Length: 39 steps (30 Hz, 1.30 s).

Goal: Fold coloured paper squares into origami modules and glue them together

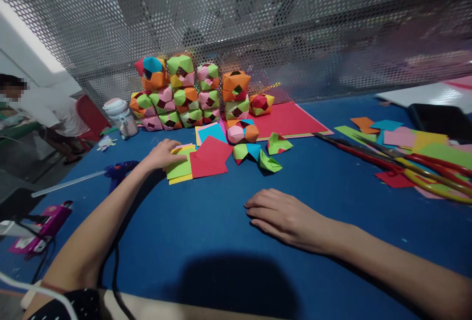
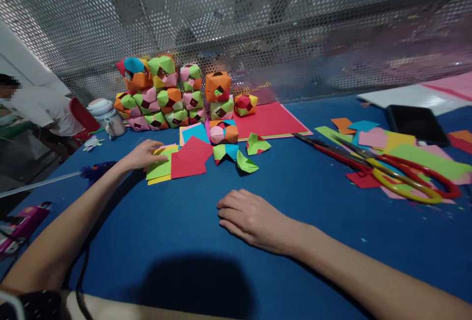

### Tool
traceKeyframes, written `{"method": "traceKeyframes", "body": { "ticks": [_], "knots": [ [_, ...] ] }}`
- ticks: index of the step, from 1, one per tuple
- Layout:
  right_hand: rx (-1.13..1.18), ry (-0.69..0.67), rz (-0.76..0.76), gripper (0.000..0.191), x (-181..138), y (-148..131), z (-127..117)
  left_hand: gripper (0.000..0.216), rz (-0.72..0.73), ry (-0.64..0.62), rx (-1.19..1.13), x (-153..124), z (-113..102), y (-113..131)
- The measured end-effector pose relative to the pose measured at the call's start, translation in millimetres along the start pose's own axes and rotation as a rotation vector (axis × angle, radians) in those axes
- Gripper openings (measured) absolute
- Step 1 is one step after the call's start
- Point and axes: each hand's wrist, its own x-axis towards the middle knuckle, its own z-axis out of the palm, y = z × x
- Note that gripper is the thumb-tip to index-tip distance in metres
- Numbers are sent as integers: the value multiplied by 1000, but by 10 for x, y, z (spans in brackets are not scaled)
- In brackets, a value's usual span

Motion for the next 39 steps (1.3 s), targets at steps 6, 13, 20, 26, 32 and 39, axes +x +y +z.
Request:
{"method": "traceKeyframes", "body": {
  "ticks": [6,13,20,26,32,39],
  "knots": [
    [-6,22,-7,24,-2,-6,-5,63,66,-43,6,-30,-14,-16],
    [-10,-1,-2,23,-7,1,11,37,-22,217,81,-32,72,57],
    [2,-13,9,25,1,4,-3,44,206,-148,231,-344,-223,319],
    [-9,-27,9,25,-7,14,-9,39,239,-266,241,-547,-117,214],
    [-15,-35,12,27,4,16,-18,26,355,-193,312,-633,-111,208],
    [-21,-65,21,28,28,19,-48,23,319,-68,558,-681,-74,321]
  ]
}}
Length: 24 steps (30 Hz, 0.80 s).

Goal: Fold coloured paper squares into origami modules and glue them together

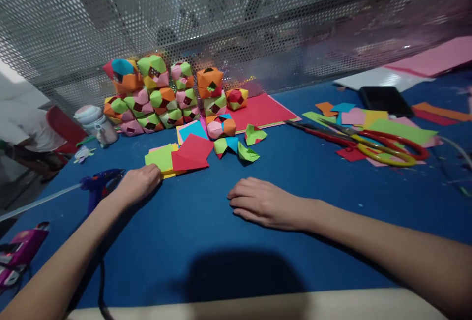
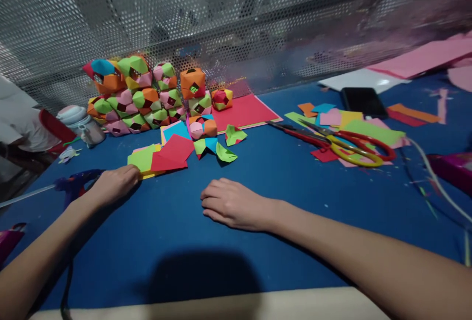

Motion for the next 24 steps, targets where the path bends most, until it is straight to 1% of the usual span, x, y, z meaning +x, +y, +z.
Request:
{"method": "traceKeyframes", "body": {
  "ticks": [3,7,11,13,15,18,19,20,21,22,23,24],
  "knots": [
    [7,-2,5,28,-1,-4,-1,19,-69,82,-9,21,-71,-63],
    [15,14,13,27,-11,-1,24,14,-132,187,-145,-10,-200,-172],
    [21,33,-6,27,-28,2,44,14,-297,279,-242,-97,-280,-203],
    [22,37,-11,26,-33,-1,47,14,-371,360,-268,-143,-307,-178],
    [31,41,-8,26,-34,-5,48,13,-421,512,-278,-188,-339,-112],
    [104,84,36,25,-25,-16,50,9,-430,824,-327,-263,-392,96],
    [151,108,65,24,-20,-23,47,9,-403,898,-367,-289,-408,194],
    [208,136,103,24,-13,-33,40,9,-388,937,-435,-313,-419,301],
    [272,162,152,24,-5,-46,28,10,-371,945,-549,-334,-428,412],
    [339,187,212,24,4,-62,11,10,-344,907,-701,-350,-433,523],
    [409,209,281,24,14,-82,-10,9,-326,850,-864,-358,-435,628],
    [480,228,356,25,24,-106,-33,8,-319,765,-1038,-358,-434,724]
  ]
}}
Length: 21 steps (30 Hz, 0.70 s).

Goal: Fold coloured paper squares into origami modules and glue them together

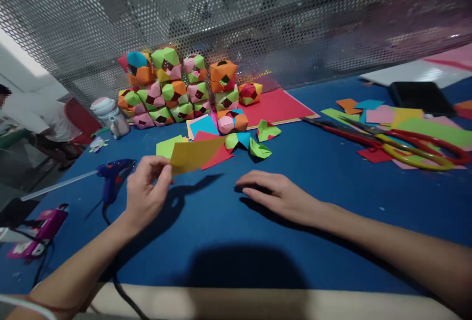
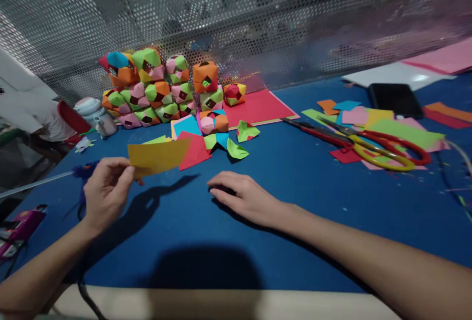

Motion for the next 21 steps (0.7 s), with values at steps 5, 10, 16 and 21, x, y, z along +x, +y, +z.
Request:
{"method": "traceKeyframes", "body": {
  "ticks": [5,10,16,21],
  "knots": [
    [333,51,269,39,-9,-155,1,9,-500,-202,-584,-165,292,127],
    [438,105,357,32,-14,-197,0,16,-765,-439,-718,-294,487,162],
    [181,-115,352,16,14,-134,-98,29,-524,-430,-424,-256,548,34],
    [-238,-102,-1,14,-27,-16,-38,18,-50,-570,57,-271,578,-114]
  ]
}}
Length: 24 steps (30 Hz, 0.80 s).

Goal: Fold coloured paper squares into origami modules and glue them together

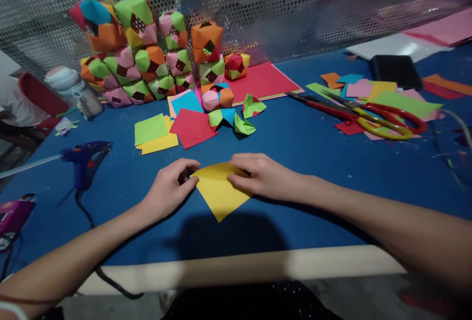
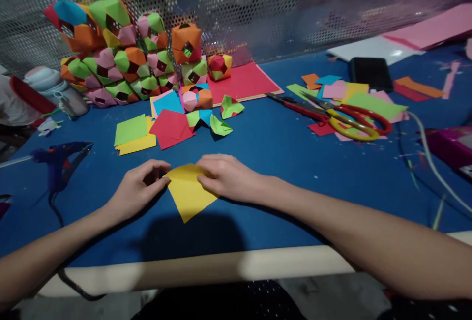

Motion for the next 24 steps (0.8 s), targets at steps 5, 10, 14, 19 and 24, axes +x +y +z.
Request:
{"method": "traceKeyframes", "body": {
  "ticks": [5,10,14,19,24],
  "knots": [
    [-132,-30,-185,19,-46,-14,24,18,207,-50,205,-35,19,-49],
    [-227,-119,-316,22,-82,-65,-13,16,235,-80,175,-48,-38,-63],
    [-273,-143,-336,19,-99,-71,-20,12,270,-67,147,-52,-41,-73],
    [-348,-185,-349,20,-109,-86,-26,12,251,-41,118,-47,-34,-90],
    [-418,-190,-381,20,-105,-126,-29,15,216,-24,94,-41,-32,-100]
  ]
}}
